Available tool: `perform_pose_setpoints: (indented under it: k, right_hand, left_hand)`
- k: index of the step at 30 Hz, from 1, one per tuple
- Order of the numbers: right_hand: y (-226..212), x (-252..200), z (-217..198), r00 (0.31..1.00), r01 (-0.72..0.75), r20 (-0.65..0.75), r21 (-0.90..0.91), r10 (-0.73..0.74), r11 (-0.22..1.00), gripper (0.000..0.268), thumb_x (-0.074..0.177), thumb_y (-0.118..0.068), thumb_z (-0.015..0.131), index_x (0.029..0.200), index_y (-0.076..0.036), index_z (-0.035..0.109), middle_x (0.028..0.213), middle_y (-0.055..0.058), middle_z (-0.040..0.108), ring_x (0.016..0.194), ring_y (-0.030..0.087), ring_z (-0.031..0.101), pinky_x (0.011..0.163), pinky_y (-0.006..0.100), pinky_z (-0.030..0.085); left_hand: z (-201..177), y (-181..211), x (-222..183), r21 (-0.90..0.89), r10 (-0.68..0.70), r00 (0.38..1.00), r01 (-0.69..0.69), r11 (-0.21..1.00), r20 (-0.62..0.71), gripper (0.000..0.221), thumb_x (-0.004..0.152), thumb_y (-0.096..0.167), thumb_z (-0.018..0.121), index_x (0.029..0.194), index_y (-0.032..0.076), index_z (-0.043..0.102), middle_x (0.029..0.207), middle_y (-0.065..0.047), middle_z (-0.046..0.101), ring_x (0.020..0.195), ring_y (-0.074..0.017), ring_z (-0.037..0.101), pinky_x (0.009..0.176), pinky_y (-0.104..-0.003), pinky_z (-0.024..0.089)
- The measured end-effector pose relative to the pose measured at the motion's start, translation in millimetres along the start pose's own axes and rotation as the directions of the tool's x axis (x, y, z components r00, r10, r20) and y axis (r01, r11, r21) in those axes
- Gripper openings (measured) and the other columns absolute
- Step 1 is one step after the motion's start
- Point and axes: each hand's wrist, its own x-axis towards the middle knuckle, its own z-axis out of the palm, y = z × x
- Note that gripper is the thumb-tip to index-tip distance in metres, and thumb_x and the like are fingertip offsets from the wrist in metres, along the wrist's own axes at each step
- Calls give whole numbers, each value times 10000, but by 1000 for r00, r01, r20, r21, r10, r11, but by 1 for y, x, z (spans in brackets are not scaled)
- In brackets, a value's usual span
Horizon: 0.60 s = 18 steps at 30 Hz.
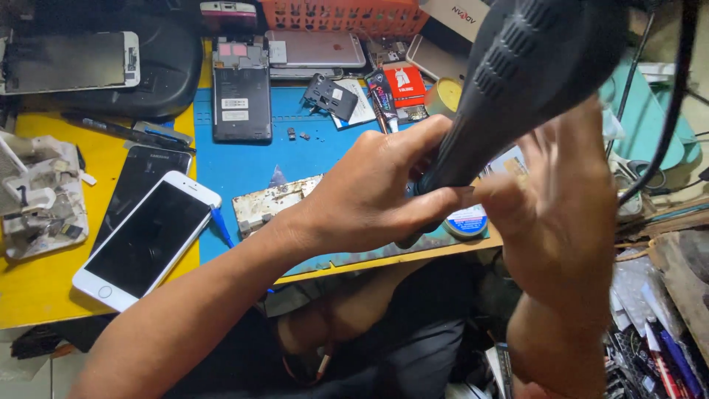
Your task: Repairing a mobile phone motherboard using a heat gun and other tools on a workbench.
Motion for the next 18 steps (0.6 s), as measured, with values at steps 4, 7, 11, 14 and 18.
perform_pose_setpoints:
  k: [4,7,11,14,18]
  right_hand:
    - [79,-85,-72,966,-196,-204,-189,157,962,670,971,-448,249,1014,96,636,1036,236,638,848,263,600,659,301,474]
    - [280,-59,-177,954,-152,-278,-127,112,980,380,1058,-232,373,1167,20,635,1176,187,640,1036,264,613,836,330,525]
    - [487,80,-237,918,-47,-396,-39,28,998,300,1186,100,549,1392,-96,647,1383,114,654,1316,266,640,1098,376,604]
    - [491,119,-218,746,-472,-457,151,485,868,444,966,-633,645,1304,-348,695,1348,-152,745,1136,18,731,931,216,619]
    - [478,129,-199,660,-499,-549,190,513,846,281,869,-568,697,1089,-413,777,1106,-204,823,1009,-33,746,891,187,578]
  left_hand:
    - [-7,-4,3,-171,-19,1000,18,985,0,229,912,252,730,996,123,560,730,23,709,633,-58,694,589,-221,548]
    - [-10,-2,6,-138,17,1000,-20,990,-19,245,919,238,740,1076,109,604,771,18,725,654,-65,724,615,-220,618]
    - [-13,-4,2,-44,63,998,-64,997,-30,281,906,268,763,1074,101,612,767,27,714,635,-64,688,577,-230,563]
    - [-20,-2,2,-86,73,997,-74,994,-16,243,901,193,772,1053,94,609,768,6,735,653,-83,746,610,-228,603]
    - [-21,-7,-1,-91,52,998,-54,994,-28,262,902,238,768,1079,97,636,823,13,729,696,-88,723,663,-236,617]
